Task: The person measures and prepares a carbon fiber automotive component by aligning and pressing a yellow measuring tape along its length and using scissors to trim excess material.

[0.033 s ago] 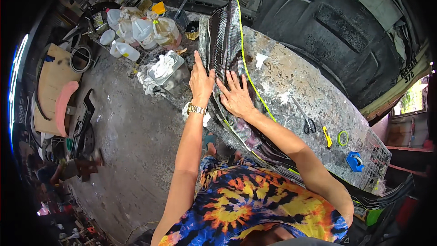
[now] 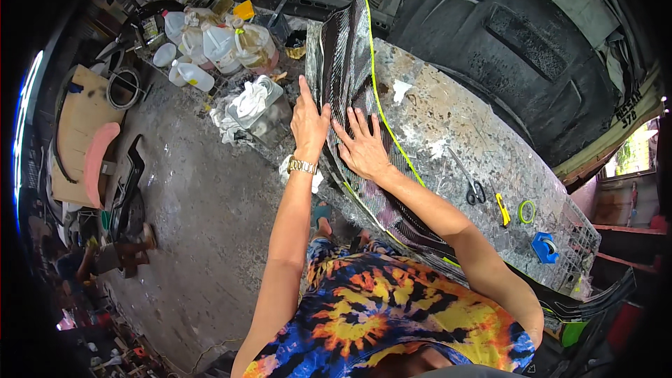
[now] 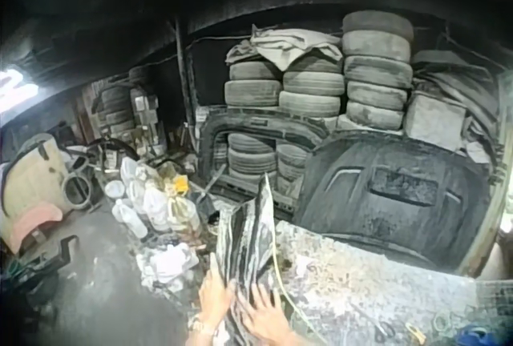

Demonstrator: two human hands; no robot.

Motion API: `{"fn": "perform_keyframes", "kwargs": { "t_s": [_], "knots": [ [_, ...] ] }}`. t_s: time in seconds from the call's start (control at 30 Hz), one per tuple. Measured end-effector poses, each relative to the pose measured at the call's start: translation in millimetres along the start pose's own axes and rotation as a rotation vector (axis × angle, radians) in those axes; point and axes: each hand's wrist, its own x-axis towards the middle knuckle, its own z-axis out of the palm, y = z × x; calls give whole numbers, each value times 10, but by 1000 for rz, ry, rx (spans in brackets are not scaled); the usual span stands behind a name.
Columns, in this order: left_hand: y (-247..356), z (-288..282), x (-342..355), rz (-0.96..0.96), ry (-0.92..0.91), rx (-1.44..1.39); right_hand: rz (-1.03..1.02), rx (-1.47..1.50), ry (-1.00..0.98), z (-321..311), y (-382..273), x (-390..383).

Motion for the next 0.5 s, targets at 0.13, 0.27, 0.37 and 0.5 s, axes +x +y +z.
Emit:
{"fn": "perform_keyframes", "kwargs": {
  "t_s": [0.13, 0.27, 0.37, 0.5],
  "knots": [
    [29, -23, -10, -11, -16, -9, -8, 19, 0, -34, 30, -148],
    [31, -28, -5, -26, -30, -19, 76, 31, 7, -216, 239, -128],
    [10, -18, -1, -10, -16, 9, 29, -2, -8, -142, 248, -102],
    [2, 10, -7, 13, 7, 51, -12, 13, -69, 11, 137, -120]
  ]
}}
